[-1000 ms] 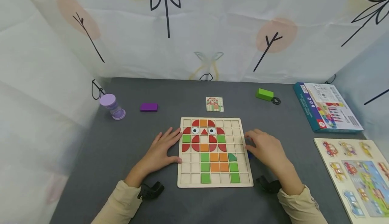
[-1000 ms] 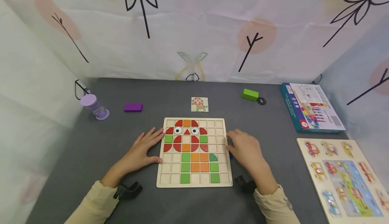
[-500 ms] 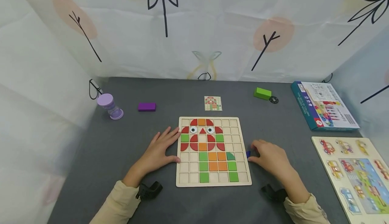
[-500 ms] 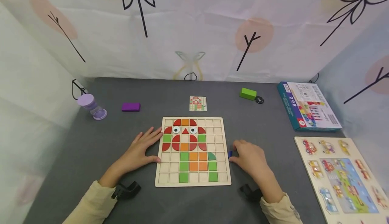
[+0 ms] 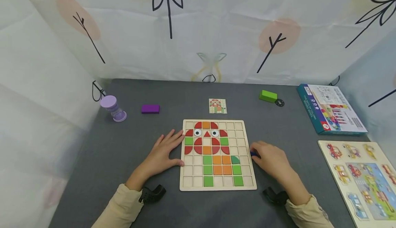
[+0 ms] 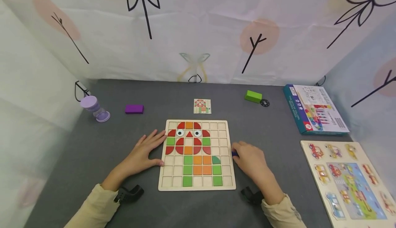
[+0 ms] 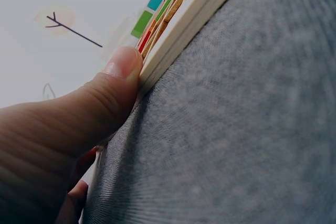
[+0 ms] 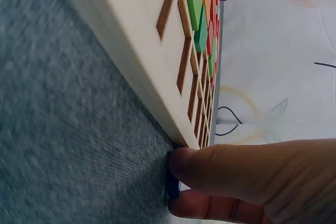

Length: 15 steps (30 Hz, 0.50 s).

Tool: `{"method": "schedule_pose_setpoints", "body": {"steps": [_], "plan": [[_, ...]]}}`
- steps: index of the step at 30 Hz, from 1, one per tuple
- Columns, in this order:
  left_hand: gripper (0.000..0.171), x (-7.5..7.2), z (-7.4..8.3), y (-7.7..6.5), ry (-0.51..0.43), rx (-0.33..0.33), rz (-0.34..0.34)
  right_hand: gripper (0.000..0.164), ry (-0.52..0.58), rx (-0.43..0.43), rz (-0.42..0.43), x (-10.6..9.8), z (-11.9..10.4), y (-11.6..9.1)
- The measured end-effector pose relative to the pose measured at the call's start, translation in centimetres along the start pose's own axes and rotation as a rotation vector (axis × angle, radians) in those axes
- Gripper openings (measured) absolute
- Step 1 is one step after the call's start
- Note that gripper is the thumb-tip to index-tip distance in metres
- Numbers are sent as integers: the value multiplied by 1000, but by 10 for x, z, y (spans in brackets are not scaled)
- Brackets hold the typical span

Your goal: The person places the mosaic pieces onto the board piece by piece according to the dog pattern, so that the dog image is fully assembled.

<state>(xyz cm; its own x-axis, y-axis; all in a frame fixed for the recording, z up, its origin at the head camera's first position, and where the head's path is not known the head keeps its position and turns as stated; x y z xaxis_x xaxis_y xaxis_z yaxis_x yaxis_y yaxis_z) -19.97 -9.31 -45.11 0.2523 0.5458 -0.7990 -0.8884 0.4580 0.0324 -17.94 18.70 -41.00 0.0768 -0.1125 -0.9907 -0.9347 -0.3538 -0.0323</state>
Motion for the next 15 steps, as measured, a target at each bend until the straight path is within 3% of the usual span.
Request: {"method": "schedule_pose_setpoints", "body": {"steps": [4, 11, 15], "plan": [[90, 0, 0, -1, 2, 0, -1, 17, 6, -27, 36, -5, -2, -2], [90, 0, 0, -1, -3, 0, -3, 17, 87, -237, 36, -7, -27, -3], [90, 1, -1, -1, -3, 4, -2, 17, 87, -278, 24, -4, -34, -4]]}}
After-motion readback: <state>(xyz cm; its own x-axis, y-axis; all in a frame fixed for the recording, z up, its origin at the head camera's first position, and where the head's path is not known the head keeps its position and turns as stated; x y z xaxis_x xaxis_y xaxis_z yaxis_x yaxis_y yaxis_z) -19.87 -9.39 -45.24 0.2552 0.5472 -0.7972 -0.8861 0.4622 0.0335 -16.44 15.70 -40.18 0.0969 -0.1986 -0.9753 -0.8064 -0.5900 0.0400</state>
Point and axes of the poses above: each hand's wrist, its own y-axis towards the middle knuckle, its own x-axis out of the palm, z = x × y, the point moved 9 cm from there along y, towards the middle knuckle, and after that the axes turned 5 degrees about -x, right-handed, at the moved point
